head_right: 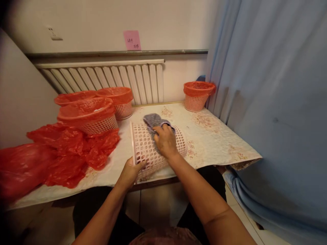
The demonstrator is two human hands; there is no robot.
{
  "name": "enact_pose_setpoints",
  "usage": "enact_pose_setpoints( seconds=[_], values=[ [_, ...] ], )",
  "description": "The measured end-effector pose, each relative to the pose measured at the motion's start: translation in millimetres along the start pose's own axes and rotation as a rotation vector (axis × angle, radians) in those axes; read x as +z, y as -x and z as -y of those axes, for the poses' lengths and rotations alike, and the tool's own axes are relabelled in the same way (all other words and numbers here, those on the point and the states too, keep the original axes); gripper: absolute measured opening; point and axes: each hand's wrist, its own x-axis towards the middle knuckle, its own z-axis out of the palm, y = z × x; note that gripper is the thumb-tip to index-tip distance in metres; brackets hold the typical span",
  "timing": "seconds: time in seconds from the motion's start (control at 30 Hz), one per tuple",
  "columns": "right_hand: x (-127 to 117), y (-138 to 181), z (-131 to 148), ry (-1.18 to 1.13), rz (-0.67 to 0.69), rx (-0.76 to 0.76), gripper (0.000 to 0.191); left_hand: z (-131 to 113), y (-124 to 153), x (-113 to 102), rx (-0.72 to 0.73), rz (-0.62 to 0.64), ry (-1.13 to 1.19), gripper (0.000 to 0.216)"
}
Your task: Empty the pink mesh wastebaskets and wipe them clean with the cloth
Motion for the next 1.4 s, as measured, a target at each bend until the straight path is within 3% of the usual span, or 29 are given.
enact_pose_setpoints(
  seconds=[0.13,0.27,0.4,0.57,0.83,1.0,1.2,1.27,1.33,1.4],
  values=[
    [-3.2,1.9,-62.4,0.103,-0.041,0.160,0.033,-5.6,-0.6,1.7,-0.025,0.012,0.023,0.031],
    [-7.1,6.3,-94.5,0.118,-0.083,0.260,0.033,-7.3,-0.7,4.1,-0.029,0.021,0.041,0.031],
    [-7.3,8.3,-97.8,0.103,-0.097,0.287,0.033,3.3,-3.1,1.8,-0.024,0.014,0.022,0.034],
    [-5.8,6.2,-95.6,0.084,-0.107,0.310,0.033,24.1,1.3,-8.2,0.079,0.037,-0.169,0.040],
    [-1.9,-3.7,-94.3,0.035,-0.183,0.421,0.035,49.0,3.4,-22.0,0.177,0.138,-0.332,0.031],
    [3.3,-9.5,-54.6,-0.032,-0.143,0.395,0.034,42.6,-3.8,-22.1,0.189,0.168,-0.335,0.029],
    [10.6,11.9,58.0,-0.199,-0.044,0.119,0.033,39.6,-8.4,-17.9,0.157,0.090,-0.247,0.036],
    [11.8,19.0,82.5,-0.205,-0.024,0.030,0.035,39.7,-8.7,-18.4,0.128,0.037,-0.267,0.037],
    [13.4,21.3,88.5,-0.183,-0.014,-0.026,0.035,40.4,-9.0,-20.0,0.108,0.014,-0.266,0.038],
    [15.2,18.3,76.8,-0.143,-0.011,-0.051,0.035,41.5,-10.0,-21.8,0.096,0.009,-0.223,0.040]
  ],
)
